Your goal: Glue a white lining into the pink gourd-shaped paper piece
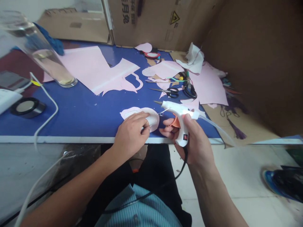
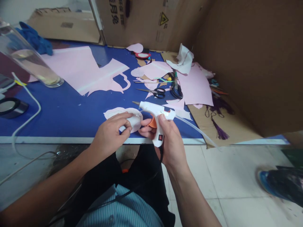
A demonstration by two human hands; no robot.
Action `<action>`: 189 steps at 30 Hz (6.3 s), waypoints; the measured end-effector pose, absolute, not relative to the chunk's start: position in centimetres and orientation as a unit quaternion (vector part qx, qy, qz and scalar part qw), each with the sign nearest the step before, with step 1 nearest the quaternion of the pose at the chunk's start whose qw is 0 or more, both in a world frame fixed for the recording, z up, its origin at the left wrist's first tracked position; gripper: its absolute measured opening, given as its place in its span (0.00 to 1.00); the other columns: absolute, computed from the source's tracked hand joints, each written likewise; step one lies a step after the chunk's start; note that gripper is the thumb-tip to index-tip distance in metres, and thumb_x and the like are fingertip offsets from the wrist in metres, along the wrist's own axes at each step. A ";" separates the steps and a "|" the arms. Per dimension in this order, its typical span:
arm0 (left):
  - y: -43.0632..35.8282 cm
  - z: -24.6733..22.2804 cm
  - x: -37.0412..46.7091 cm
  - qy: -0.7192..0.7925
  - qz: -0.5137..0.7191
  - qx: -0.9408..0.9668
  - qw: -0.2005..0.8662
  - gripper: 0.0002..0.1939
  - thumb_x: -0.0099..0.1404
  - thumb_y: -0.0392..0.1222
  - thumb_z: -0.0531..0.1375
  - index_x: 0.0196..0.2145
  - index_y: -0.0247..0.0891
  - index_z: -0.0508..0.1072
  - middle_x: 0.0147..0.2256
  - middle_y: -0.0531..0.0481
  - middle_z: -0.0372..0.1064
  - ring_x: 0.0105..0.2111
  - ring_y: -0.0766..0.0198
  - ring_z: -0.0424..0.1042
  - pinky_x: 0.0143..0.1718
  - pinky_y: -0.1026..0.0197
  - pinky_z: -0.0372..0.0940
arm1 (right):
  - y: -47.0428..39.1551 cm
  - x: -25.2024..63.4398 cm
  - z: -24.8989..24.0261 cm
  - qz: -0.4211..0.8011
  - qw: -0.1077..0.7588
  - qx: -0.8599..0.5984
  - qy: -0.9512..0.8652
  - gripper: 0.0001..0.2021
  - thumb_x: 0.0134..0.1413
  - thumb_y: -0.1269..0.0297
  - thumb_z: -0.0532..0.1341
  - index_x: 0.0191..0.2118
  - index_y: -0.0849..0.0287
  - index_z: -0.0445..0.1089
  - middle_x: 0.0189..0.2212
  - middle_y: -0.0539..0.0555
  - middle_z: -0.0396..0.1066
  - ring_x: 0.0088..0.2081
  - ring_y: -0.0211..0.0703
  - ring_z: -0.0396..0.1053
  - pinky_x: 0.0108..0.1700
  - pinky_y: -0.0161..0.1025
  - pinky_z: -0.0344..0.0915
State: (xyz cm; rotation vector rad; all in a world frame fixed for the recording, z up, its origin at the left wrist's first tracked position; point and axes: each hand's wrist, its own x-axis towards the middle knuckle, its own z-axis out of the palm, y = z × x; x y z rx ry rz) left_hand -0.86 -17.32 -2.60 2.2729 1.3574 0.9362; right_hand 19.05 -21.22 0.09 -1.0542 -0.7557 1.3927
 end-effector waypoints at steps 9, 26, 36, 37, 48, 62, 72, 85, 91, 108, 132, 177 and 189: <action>-17.4 -2.6 -1.0 0.471 0.340 0.794 0.181 0.12 0.65 0.26 0.61 0.29 0.42 0.72 0.58 0.44 0.82 0.62 0.49 0.78 0.65 0.43 0.72 | -25.5 21.6 2.1 0.436 0.420 -0.611 -0.510 0.25 0.72 0.39 0.62 0.41 0.57 0.83 0.19 0.50 0.69 0.23 0.40 0.67 0.24 0.36 0.62; -17.3 -2.7 -1.0 0.463 0.347 0.796 0.179 0.12 0.66 0.25 0.61 0.30 0.42 0.72 0.58 0.42 0.82 0.63 0.50 0.78 0.67 0.43 0.71 | -25.2 21.1 1.5 0.345 0.347 -0.665 -0.565 0.28 0.72 0.37 0.60 0.34 0.56 0.81 0.22 0.51 0.71 0.27 0.44 0.70 0.32 0.41 0.64; -17.3 -2.4 -1.0 0.464 0.335 0.799 0.185 0.13 0.66 0.25 0.60 0.30 0.43 0.72 0.57 0.44 0.82 0.63 0.51 0.77 0.69 0.43 0.69 | -24.4 20.9 1.3 0.355 0.353 -0.660 -0.561 0.27 0.73 0.37 0.59 0.36 0.56 0.80 0.21 0.50 0.70 0.26 0.44 0.67 0.31 0.41 0.63; -17.3 -2.4 -1.0 0.463 0.335 0.799 0.186 0.13 0.66 0.25 0.60 0.30 0.43 0.72 0.57 0.44 0.82 0.63 0.51 0.77 0.69 0.43 0.69 | -24.4 20.9 1.3 0.357 0.351 -0.660 -0.560 0.27 0.73 0.37 0.59 0.36 0.56 0.79 0.21 0.50 0.69 0.26 0.44 0.67 0.31 0.41 0.63; -17.4 -2.2 -1.1 0.468 0.329 0.797 0.193 0.13 0.66 0.25 0.60 0.31 0.43 0.72 0.59 0.44 0.82 0.64 0.51 0.77 0.71 0.43 0.68 | -24.0 20.7 1.7 0.363 0.343 -0.667 -0.553 0.27 0.73 0.35 0.59 0.36 0.55 0.77 0.22 0.50 0.70 0.26 0.43 0.68 0.30 0.41 0.63; -17.4 -2.5 -1.0 0.463 0.336 0.799 0.186 0.13 0.66 0.25 0.60 0.31 0.43 0.71 0.58 0.44 0.82 0.64 0.51 0.77 0.70 0.42 0.68 | -23.4 20.7 1.4 0.341 0.338 -0.669 -0.567 0.27 0.74 0.37 0.58 0.33 0.55 0.73 0.23 0.50 0.70 0.26 0.43 0.68 0.30 0.41 0.63; -17.4 -2.3 -1.1 0.467 0.327 0.799 0.192 0.13 0.65 0.25 0.59 0.31 0.44 0.71 0.58 0.45 0.82 0.65 0.51 0.77 0.70 0.42 0.68 | -22.9 20.6 1.6 0.326 0.348 -0.671 -0.568 0.26 0.75 0.39 0.58 0.32 0.54 0.71 0.21 0.48 0.67 0.25 0.41 0.65 0.28 0.40 0.60; -17.4 -2.3 -1.1 0.466 0.333 0.798 0.191 0.13 0.65 0.24 0.59 0.31 0.44 0.71 0.58 0.44 0.82 0.64 0.51 0.77 0.70 0.41 0.69 | -25.0 20.6 1.9 0.351 0.357 -0.670 -0.548 0.27 0.73 0.36 0.59 0.32 0.54 0.74 0.20 0.50 0.68 0.24 0.43 0.66 0.27 0.40 0.63; -17.5 -2.5 -1.0 0.463 0.346 0.795 0.185 0.13 0.65 0.24 0.59 0.31 0.43 0.71 0.58 0.43 0.82 0.64 0.50 0.77 0.70 0.41 0.69 | -26.2 20.0 1.9 0.377 0.345 -0.654 -0.558 0.26 0.74 0.38 0.59 0.33 0.54 0.74 0.21 0.49 0.67 0.24 0.41 0.65 0.27 0.40 0.62; -17.4 -2.6 -1.0 0.455 0.351 0.798 0.182 0.13 0.66 0.24 0.60 0.32 0.42 0.71 0.58 0.42 0.82 0.64 0.50 0.77 0.70 0.41 0.68 | -25.9 19.6 1.9 0.336 0.319 -0.648 -0.604 0.24 0.77 0.43 0.57 0.32 0.53 0.69 0.21 0.47 0.66 0.25 0.42 0.65 0.31 0.40 0.62; -17.4 -2.7 -1.5 0.437 0.344 0.814 0.169 0.17 0.66 0.24 0.57 0.39 0.40 0.83 0.60 0.42 0.81 0.64 0.49 0.77 0.71 0.41 0.68 | -26.7 20.8 2.5 0.363 0.369 -0.666 -0.537 0.27 0.73 0.38 0.60 0.33 0.56 0.77 0.18 0.49 0.67 0.22 0.40 0.65 0.26 0.38 0.60; -17.9 -2.0 -0.4 0.398 0.104 0.908 0.075 0.47 0.77 0.73 0.54 0.77 0.34 0.60 0.80 0.36 0.47 0.80 0.47 0.47 0.80 0.42 0.42 | -26.7 23.5 1.5 0.327 0.423 -0.683 -0.497 0.24 0.72 0.39 0.61 0.34 0.54 0.78 0.21 0.53 0.69 0.26 0.46 0.65 0.28 0.42 0.60; -18.5 -1.8 -2.9 0.464 0.171 0.868 0.053 0.39 0.81 0.64 0.52 0.75 0.31 0.64 0.77 0.31 0.54 0.78 0.43 0.55 0.78 0.40 0.51 | -26.7 22.6 2.2 0.306 0.439 -0.683 -0.498 0.23 0.71 0.40 0.62 0.33 0.53 0.78 0.22 0.53 0.68 0.25 0.46 0.64 0.25 0.42 0.55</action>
